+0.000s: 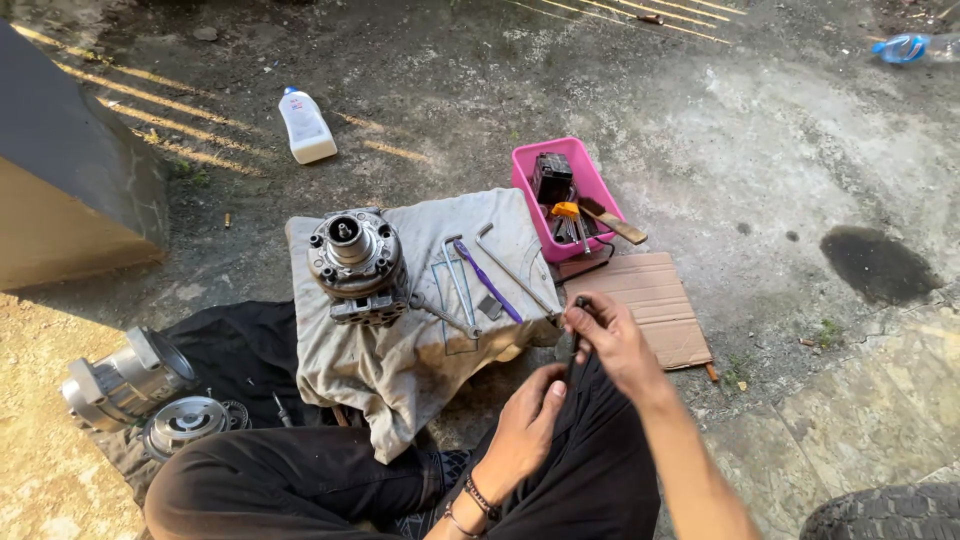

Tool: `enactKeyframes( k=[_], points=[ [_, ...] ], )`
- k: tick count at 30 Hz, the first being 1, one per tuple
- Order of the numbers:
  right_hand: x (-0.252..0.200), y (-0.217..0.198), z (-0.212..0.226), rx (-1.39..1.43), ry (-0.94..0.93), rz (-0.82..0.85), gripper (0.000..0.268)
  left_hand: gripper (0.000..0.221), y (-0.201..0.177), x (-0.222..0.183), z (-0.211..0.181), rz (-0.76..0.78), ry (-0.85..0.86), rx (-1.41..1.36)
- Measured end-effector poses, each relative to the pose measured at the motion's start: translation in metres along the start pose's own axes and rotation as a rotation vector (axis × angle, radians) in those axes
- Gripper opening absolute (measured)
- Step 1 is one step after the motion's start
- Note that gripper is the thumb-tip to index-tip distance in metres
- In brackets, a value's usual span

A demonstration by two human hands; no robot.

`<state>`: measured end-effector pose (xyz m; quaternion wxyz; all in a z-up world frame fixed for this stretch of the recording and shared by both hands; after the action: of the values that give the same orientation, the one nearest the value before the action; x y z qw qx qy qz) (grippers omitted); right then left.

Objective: Inspecting and cleaning a mechanical component using a thin metal rod and screwdriver

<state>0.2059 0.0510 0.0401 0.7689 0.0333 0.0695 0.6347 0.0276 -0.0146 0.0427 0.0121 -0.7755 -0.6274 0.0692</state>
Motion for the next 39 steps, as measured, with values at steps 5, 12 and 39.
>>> enactKeyframes(
  k=[5, 12, 39],
  points=[
    [-0.05, 0.038, -0.04, 0.22, 0.093, -0.133, 0.018, 0.024, -0.027, -0.013, 0.007, -0.003, -0.106, 0.099],
    [-0.08, 0.067, -0.063, 0.131, 0.06, -0.153, 0.014, 0.026, -0.07, -0.02, 0.014, -0.107, -0.006, 0.44],
    [-0.115, 0.062, -0.085, 0.215, 0.536, 0.137, 0.023, 0.02, -0.128, -0.021, -0.009, 0.152, 0.514, 0.919]
  ],
)
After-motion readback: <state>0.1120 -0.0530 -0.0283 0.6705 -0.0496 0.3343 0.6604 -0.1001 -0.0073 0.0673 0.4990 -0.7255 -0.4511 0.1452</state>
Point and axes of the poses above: each hand's wrist, its own x-axis towards the middle knuckle, its own y-axis out of the palm, z = x × y, the point moved 3 cm from there along x, towards the middle knuckle, and after that the axes turned 14 degrees about -z, right-handed, at the moved point
